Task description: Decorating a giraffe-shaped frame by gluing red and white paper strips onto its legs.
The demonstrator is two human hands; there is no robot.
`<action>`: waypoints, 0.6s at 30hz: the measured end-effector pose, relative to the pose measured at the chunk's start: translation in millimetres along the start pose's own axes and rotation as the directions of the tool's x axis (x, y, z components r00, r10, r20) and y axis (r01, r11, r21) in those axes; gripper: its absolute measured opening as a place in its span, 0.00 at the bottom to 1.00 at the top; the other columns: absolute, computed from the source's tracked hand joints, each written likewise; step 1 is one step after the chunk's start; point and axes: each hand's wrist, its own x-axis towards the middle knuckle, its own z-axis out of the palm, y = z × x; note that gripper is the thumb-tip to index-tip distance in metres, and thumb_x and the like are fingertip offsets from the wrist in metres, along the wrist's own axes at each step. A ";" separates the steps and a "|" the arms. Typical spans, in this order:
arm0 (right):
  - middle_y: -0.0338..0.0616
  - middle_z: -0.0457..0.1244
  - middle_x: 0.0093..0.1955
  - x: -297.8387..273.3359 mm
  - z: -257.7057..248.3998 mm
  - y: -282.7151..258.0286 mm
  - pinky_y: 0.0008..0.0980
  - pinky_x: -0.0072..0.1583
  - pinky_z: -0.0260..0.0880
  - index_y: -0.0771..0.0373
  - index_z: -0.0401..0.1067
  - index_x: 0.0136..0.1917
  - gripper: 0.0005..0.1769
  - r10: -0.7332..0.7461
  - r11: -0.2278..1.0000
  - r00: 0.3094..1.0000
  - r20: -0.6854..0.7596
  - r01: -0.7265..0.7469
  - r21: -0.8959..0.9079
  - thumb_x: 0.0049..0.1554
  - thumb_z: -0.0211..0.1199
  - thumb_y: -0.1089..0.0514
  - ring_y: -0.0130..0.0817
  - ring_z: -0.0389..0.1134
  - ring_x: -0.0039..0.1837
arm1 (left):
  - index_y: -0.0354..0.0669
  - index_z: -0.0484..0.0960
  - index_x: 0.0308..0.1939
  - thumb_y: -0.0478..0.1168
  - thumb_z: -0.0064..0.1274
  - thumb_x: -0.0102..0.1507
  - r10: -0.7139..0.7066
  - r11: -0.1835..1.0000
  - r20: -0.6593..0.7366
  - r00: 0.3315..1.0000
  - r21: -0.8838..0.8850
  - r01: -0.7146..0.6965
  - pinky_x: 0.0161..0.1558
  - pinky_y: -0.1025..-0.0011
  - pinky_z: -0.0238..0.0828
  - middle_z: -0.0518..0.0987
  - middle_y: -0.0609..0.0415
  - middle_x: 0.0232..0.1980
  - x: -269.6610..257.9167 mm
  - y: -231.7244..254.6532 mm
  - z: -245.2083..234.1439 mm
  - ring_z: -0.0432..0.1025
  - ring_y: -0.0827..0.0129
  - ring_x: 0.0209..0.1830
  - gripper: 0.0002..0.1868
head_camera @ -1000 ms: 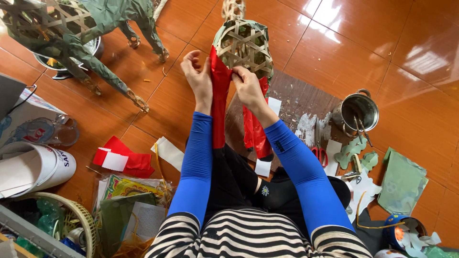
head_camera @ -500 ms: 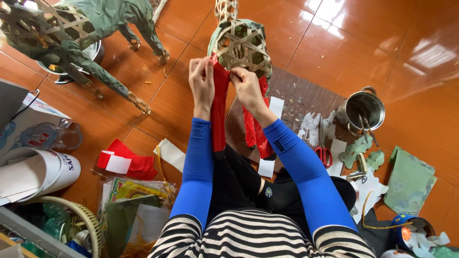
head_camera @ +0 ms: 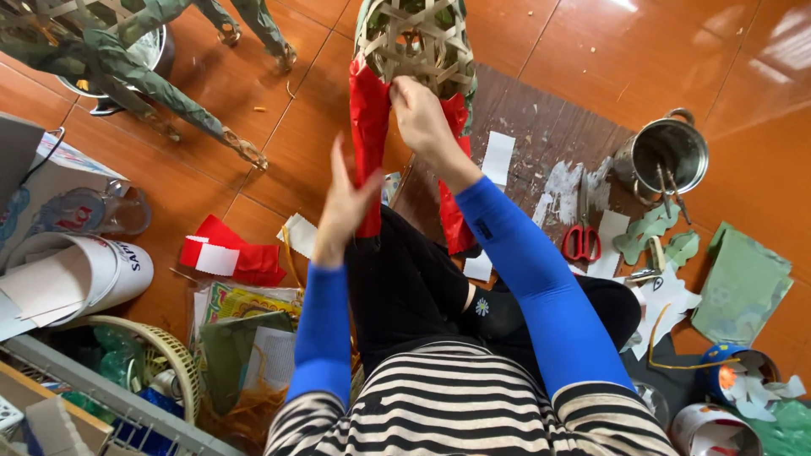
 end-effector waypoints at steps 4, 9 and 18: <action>0.62 0.61 0.81 -57.4 -35.3 -27.5 0.43 0.79 0.63 0.76 0.63 0.78 0.28 -0.145 0.982 0.987 0.066 0.152 -0.116 0.66 0.58 0.66 0.53 0.63 0.81 | 0.45 0.47 0.86 0.32 0.60 0.66 -0.166 0.957 0.193 0.967 -0.204 0.205 0.46 0.73 0.79 0.80 0.38 0.67 -41.4 -15.3 -16.5 0.79 0.64 0.48 0.50; 0.69 0.49 0.85 -152.5 -69.7 14.3 0.59 0.84 0.47 0.73 0.56 0.85 0.34 -0.166 0.973 0.974 -0.156 0.136 -0.186 0.72 0.61 0.60 0.65 0.48 0.87 | 0.53 0.50 0.88 0.45 0.62 0.72 -0.260 0.951 0.118 0.958 -0.142 0.276 0.50 0.56 0.85 0.77 0.24 0.64 -44.8 -42.0 -28.1 0.81 0.52 0.49 0.46; 0.77 0.40 0.89 -193.2 -37.9 43.3 0.64 0.76 0.62 0.56 0.30 0.92 0.75 0.258 0.868 0.952 0.167 -0.304 0.393 0.53 0.84 0.50 0.73 0.51 0.85 | 0.41 0.54 0.87 0.45 0.63 0.72 -0.118 0.851 0.201 0.973 -0.484 0.203 0.34 0.59 0.86 0.82 0.29 0.42 -54.6 -82.8 -21.3 0.84 0.48 0.33 0.46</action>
